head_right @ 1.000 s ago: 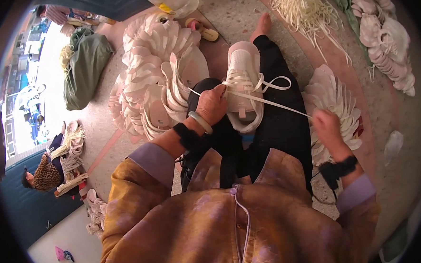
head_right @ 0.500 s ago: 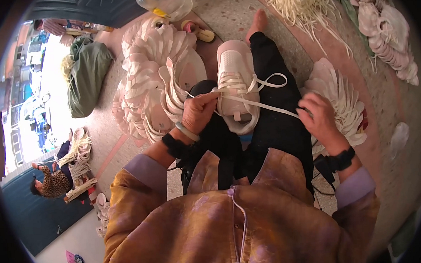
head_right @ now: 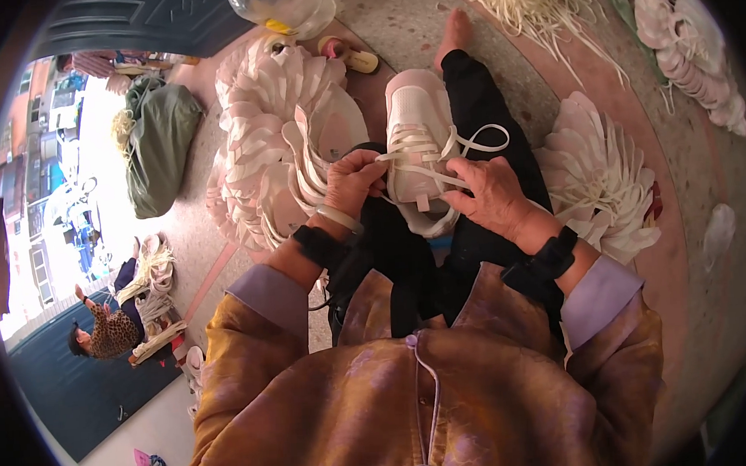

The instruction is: The recorder is lacing and tying the laces of sneakers.

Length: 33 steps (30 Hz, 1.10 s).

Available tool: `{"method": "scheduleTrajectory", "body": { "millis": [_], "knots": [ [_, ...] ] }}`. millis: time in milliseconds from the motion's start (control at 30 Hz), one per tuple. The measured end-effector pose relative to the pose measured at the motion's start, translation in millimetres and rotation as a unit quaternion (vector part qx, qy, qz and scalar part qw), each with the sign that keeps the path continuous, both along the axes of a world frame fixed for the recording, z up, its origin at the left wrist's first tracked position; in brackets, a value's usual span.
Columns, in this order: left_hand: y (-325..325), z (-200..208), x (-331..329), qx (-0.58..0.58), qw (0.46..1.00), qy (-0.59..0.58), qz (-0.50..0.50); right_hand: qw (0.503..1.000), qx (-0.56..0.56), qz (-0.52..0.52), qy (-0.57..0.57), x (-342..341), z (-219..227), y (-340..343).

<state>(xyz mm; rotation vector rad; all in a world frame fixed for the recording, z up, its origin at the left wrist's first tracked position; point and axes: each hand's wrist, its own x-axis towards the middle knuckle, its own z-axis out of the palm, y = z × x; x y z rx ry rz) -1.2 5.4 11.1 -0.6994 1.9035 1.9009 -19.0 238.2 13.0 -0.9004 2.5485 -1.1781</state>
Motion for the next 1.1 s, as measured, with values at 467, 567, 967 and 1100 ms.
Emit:
{"method": "scheduleTrajectory", "body": {
  "millis": [467, 567, 967, 1100],
  "knots": [
    [-9, 10, -10, 0.12, 0.986, 0.002, -0.112, 0.992, 0.054, -0.038, -0.107, -3, -4, -16],
    [-11, 1, -2, 0.092, 0.991, 0.023, -0.093, 0.991, 0.054, -0.034, -0.119, -5, -4, -18],
    [2, -4, 2, 0.054, 0.997, 0.037, -0.035, 0.992, 0.051, -0.046, -0.102, -3, -9, -17],
    [0, -4, 1, 0.05, 0.999, 0.006, -0.016, 0.991, 0.045, -0.045, -0.12, -4, -5, -17]
  ]
}}
